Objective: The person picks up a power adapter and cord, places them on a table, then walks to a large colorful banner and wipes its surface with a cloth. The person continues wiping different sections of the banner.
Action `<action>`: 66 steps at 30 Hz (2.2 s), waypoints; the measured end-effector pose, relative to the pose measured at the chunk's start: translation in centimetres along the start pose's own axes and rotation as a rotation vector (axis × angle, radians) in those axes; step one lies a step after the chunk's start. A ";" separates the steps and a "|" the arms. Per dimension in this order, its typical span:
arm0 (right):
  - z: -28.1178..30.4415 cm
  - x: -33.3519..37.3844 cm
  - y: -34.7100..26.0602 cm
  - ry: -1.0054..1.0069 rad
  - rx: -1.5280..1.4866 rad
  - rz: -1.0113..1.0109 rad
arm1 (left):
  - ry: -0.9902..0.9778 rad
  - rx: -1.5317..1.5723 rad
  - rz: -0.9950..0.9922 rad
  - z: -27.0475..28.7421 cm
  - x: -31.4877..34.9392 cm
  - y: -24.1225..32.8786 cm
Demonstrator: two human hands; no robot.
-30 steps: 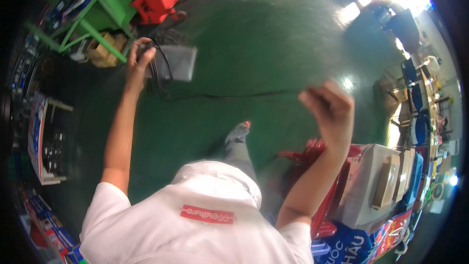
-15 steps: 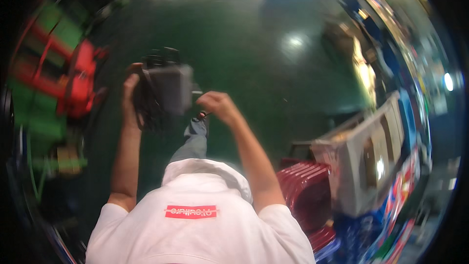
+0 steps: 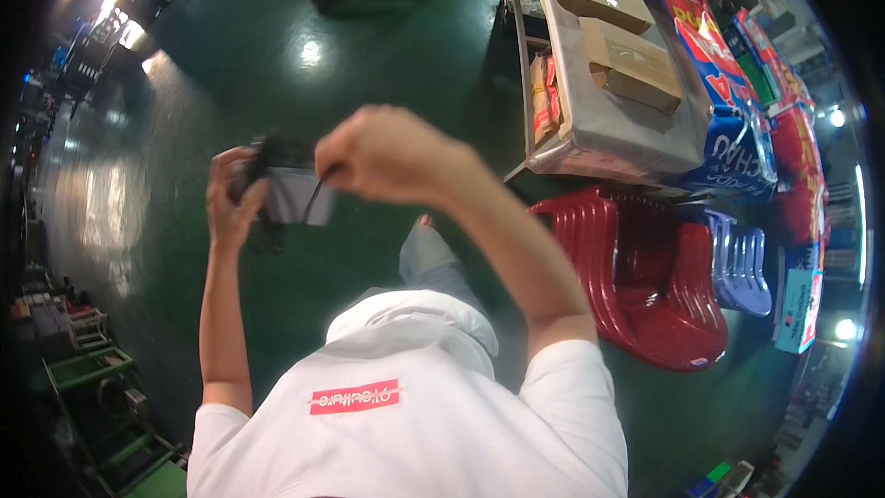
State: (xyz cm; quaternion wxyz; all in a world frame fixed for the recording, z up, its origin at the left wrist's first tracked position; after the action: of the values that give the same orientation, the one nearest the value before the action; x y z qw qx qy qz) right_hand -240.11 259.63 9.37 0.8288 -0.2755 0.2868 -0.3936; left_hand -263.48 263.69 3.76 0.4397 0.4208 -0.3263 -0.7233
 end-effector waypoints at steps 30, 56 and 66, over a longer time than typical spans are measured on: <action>17.3 18.9 42.4 2.189 -0.982 -0.237 | -1.349 0.573 -0.700 -60.1 -39.6 10.2; 23.3 30.0 47.1 2.650 -0.661 -0.293 | -0.934 0.528 -0.371 -81.7 -50.4 3.7; 30.8 32.3 64.5 2.817 -1.080 -0.394 | -0.931 0.532 -0.209 -81.6 -50.6 0.5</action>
State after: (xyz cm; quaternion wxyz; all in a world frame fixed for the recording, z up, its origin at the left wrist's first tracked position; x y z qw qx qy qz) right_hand -169.98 275.26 -21.95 -0.3727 0.0195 0.8845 -0.2798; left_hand -177.12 301.22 -14.82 0.0531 0.1828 -0.6146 -0.7655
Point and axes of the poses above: each hand's wrist, its own x-axis away from the middle knuckle, its own z-axis out of the back of the hand, y = z × x, the point moved 6 cm from there along -x, towards the middle knuckle, and after that the axes turned 2 degrees about y, right-handed, at the moved point
